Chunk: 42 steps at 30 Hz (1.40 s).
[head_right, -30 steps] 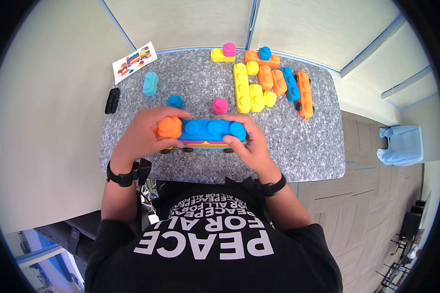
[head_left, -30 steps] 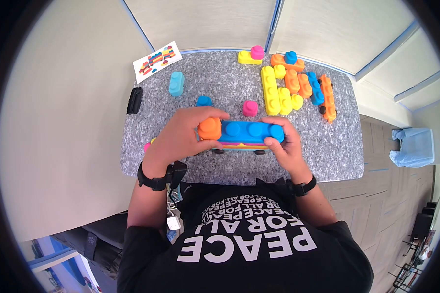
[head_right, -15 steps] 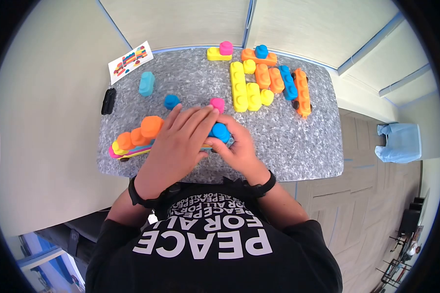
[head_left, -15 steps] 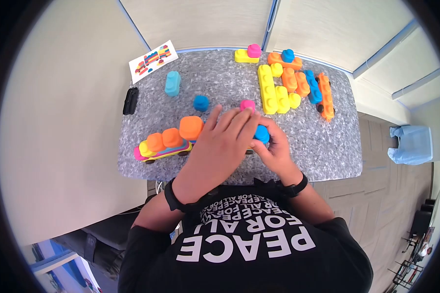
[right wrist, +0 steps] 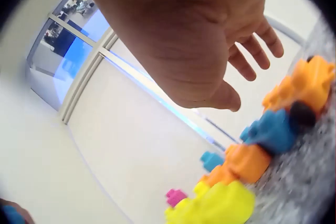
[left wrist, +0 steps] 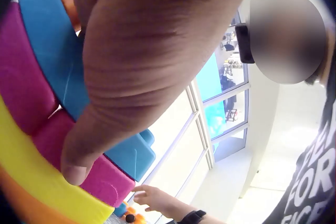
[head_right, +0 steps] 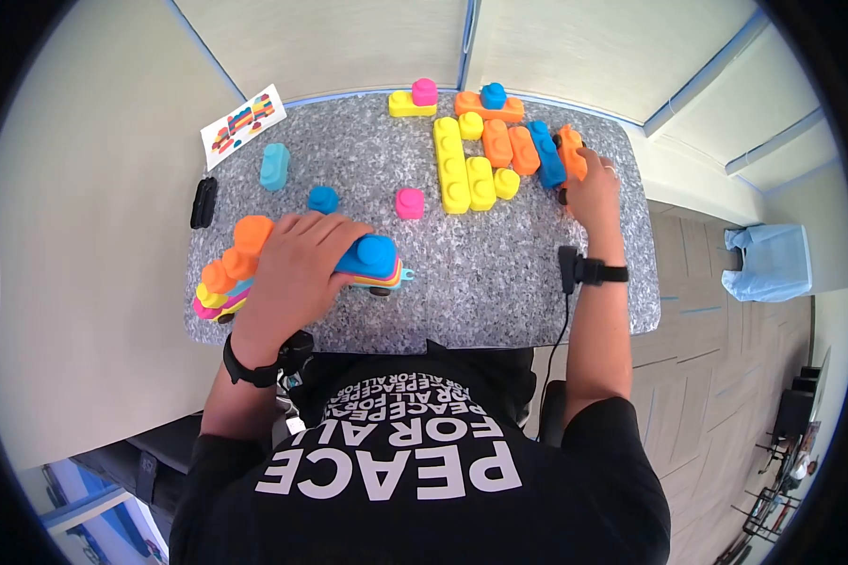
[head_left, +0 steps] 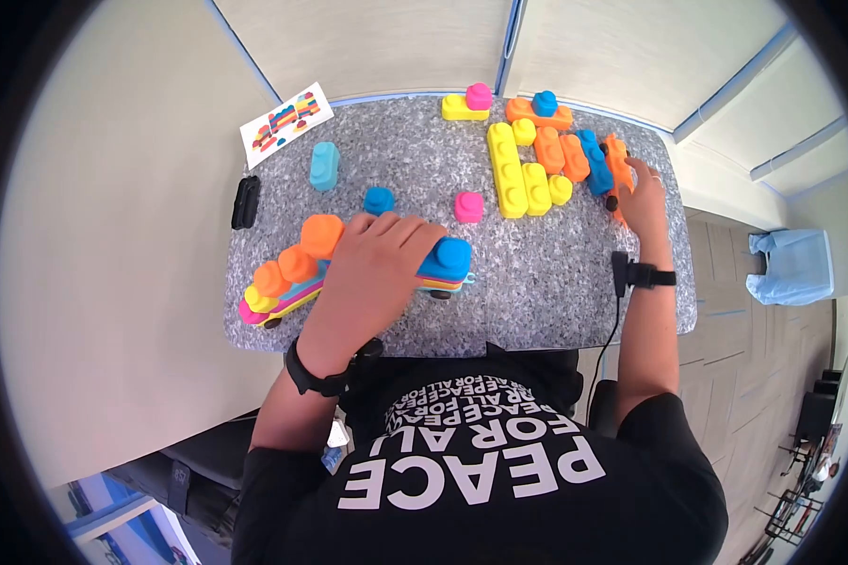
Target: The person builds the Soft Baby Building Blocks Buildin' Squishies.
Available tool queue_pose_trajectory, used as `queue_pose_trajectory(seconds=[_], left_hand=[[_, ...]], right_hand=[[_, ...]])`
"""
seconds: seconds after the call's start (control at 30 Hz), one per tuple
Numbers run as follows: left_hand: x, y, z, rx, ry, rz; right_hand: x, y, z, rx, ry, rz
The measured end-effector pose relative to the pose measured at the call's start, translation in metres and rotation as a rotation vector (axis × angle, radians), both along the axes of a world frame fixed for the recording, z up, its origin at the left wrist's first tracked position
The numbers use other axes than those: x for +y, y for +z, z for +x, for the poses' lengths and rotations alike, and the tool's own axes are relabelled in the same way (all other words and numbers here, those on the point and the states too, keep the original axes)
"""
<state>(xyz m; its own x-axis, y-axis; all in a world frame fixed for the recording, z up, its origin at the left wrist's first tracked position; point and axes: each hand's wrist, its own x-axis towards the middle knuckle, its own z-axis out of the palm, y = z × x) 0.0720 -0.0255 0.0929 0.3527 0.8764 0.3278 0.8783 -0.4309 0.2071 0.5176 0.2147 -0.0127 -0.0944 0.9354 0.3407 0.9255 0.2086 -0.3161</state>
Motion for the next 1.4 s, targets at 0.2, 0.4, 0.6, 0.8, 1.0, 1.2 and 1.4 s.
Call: queue_pose_trajectory(seconds=[0.2,0.4,0.6,0.8,1.0,1.2,1.4], left_hand=[[0.003,0.004,-0.001,-0.024,-0.002,-0.026],[0.001,0.006,0.003,0.007,0.049,-0.038],[-0.001,0.008,0.003,-0.008,0.064,-0.06],[0.0,0.01,-0.006,-0.038,0.092,-0.07],[0.003,0.015,-0.015,-0.078,0.114,-0.077],[0.001,0.016,-0.017,-0.073,0.095,-0.072],[0.005,0.013,-0.011,-0.038,0.101,-0.055]], right_hand=[[0.031,-0.025,0.028,0.073,-0.059,-0.249],[0.007,-0.009,0.02,0.006,-0.139,-0.281],[-0.03,-0.007,0.038,0.068,-0.313,-0.23],[-0.108,0.039,-0.005,0.517,0.317,-0.205],[-0.155,0.048,-0.067,0.208,0.543,-0.378],[-0.153,0.035,-0.084,0.166,0.57,-0.384],[-0.15,0.032,-0.09,0.185,0.606,-0.344]])
